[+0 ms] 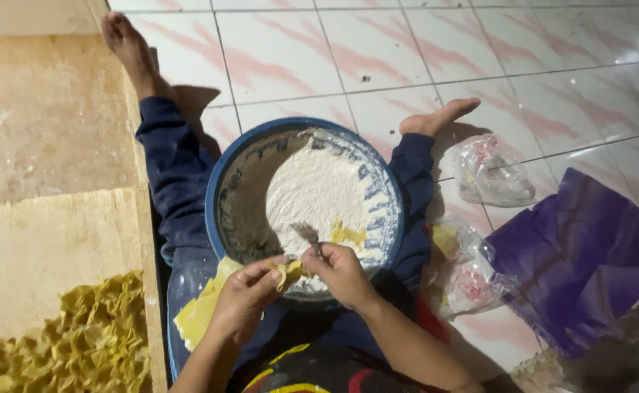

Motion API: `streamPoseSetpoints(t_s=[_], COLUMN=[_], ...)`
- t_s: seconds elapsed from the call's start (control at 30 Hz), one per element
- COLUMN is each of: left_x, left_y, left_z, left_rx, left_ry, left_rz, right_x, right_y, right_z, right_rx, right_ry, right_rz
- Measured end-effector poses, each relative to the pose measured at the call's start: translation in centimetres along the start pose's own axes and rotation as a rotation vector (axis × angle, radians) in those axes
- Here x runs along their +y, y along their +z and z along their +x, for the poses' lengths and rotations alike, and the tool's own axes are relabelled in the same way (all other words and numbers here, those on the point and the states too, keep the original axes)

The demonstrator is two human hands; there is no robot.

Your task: The person prepares dumplings by hand, using a fork to place filling from a bowl onto dough squares and folding them before placing them on a wooden board.

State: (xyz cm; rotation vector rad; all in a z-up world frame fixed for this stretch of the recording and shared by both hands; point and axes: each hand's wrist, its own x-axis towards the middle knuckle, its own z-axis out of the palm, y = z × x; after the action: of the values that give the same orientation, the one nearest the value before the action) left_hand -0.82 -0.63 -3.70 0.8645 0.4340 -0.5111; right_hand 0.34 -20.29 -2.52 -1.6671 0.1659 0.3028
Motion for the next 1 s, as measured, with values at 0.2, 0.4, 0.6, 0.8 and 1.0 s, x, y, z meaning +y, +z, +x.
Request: streamPoseSetpoints(t_s=[0.2, 0.4, 0.6, 0.8, 1.0], left_x=[-1.9, 0.0, -0.1, -0.1, 0.7], left_y=[-1.4, -0.1, -0.7, -0.8, -4.9], left_z=[0.6, -0.4, -0.5, -1.4, -1.7], left_rx=[0.085, 0.153, 0.193, 0.184, 0.160], left_ry=[0.174, 0.291, 0.702, 0.828, 0.764], left_rz=[0.124, 0.256, 0.682, 0.767, 0.804], right_x=[0.9, -1.0, 1.2, -0.5, 0.6], right_y=[2.0, 3.0, 4.3, 5.5, 7.0], right_z=[0.6, 0.7, 0.7, 1.6, 2.2], right_rx=[0.023, 0.039, 0.094, 0.130, -0.120], right_ry=[0.006, -0.081, -0.239, -0.412, -0.409], right_rz=[0.159, 0.017, -0.103, -0.357, -0.388])
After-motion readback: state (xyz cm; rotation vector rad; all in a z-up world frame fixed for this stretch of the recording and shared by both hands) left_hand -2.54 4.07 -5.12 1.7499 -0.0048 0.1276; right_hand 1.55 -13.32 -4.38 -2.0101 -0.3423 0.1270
